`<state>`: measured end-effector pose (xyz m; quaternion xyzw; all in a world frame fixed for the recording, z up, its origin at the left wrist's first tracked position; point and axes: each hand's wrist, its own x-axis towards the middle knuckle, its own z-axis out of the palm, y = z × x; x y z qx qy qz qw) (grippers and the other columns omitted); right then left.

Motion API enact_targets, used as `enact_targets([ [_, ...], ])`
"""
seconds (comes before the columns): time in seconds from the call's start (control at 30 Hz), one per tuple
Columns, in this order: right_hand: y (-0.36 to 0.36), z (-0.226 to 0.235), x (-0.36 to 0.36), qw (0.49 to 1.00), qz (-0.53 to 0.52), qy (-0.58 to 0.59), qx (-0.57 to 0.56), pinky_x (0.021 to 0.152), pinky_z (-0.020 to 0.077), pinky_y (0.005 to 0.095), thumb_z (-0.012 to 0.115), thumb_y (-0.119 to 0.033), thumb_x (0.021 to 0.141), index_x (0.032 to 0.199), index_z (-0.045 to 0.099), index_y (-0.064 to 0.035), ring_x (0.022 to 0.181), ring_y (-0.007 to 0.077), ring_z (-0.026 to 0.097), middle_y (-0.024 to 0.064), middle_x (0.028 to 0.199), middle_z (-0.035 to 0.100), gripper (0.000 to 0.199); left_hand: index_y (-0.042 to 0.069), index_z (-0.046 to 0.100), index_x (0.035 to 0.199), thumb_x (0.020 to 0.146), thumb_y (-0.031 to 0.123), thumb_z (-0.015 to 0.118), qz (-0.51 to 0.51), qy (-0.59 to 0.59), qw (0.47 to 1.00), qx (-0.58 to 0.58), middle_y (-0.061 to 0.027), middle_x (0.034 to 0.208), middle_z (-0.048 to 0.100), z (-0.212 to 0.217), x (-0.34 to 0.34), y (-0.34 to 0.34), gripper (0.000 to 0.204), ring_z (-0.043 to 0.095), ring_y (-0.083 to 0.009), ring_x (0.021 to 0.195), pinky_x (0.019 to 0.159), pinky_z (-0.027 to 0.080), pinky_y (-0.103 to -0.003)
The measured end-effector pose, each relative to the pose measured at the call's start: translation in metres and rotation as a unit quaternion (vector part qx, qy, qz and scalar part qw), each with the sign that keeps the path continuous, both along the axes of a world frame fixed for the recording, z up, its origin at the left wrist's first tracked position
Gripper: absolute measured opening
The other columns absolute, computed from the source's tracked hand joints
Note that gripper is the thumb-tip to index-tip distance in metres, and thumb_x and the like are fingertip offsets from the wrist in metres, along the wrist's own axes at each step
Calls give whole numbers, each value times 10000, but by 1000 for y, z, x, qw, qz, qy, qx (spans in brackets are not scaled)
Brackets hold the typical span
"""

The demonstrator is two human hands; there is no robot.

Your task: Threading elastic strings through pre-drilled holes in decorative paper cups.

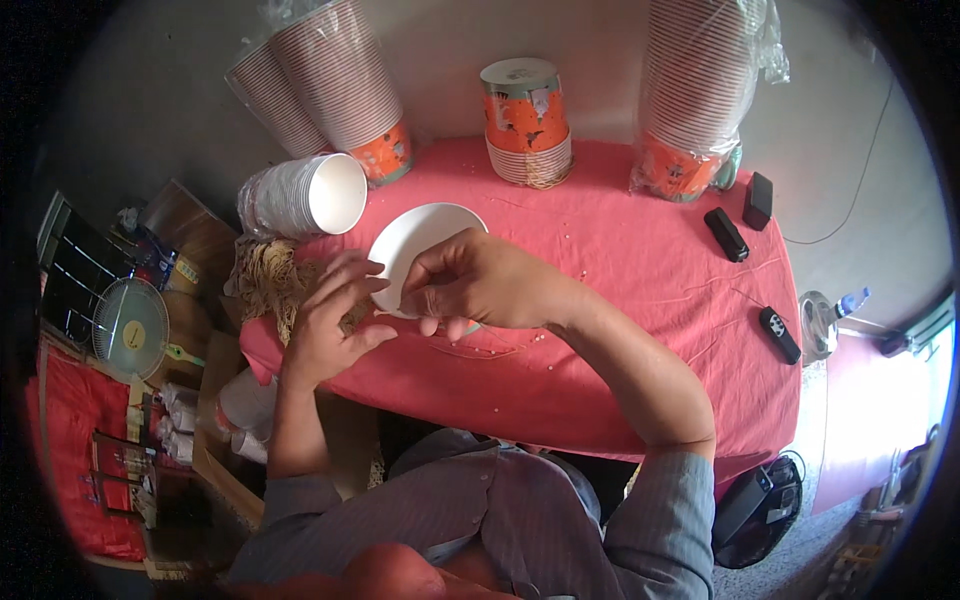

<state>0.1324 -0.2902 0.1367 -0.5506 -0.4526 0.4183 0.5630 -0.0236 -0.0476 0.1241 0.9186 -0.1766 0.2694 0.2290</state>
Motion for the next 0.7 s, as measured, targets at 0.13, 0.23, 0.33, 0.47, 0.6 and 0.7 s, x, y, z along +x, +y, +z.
enact_targets([
  [0.13,8,-15,14,999,-19,23,24,702,602,284,730,-89,1036,1095,759,44,813,132,740,91,909,780,148,98,758,1079,836,233,889,59,19,986,156,-81,1096,753,-28,5,14,308,701,-321,1168,1229,393,-610],
  [0.23,12,-26,27,994,-60,36,83,725,604,285,736,-78,1030,1099,765,35,819,134,734,81,925,781,136,64,724,962,873,153,851,51,19,996,76,-98,937,747,-35,7,4,179,727,-317,909,1069,496,-540],
  [0.33,13,-26,27,992,-84,32,86,740,603,280,724,-67,1035,1132,767,34,833,127,729,71,953,779,146,25,700,980,920,111,811,79,5,997,-12,-145,913,721,-39,1,-5,153,704,-338,839,814,540,-476],
  [0.47,18,-32,23,994,-88,-9,69,750,603,277,701,-43,1042,1164,767,27,842,114,718,55,977,777,155,15,703,1020,959,92,770,129,64,981,-126,-150,903,711,-35,-2,-10,119,703,-333,802,731,542,-431],
  [0.6,24,-40,20,990,-120,-14,72,733,577,272,705,-57,1033,1138,773,23,790,92,683,38,910,762,148,27,705,1015,953,103,770,148,47,985,-72,-150,898,718,-33,-1,-14,117,714,-351,804,715,549,-448],
  [0.7,24,-36,20,989,-128,-30,73,734,570,275,700,-48,1028,1122,776,21,802,90,686,37,904,764,139,36,710,999,934,124,774,145,30,988,34,-145,893,732,-31,1,-26,127,724,-352,824,724,560,-475],
])
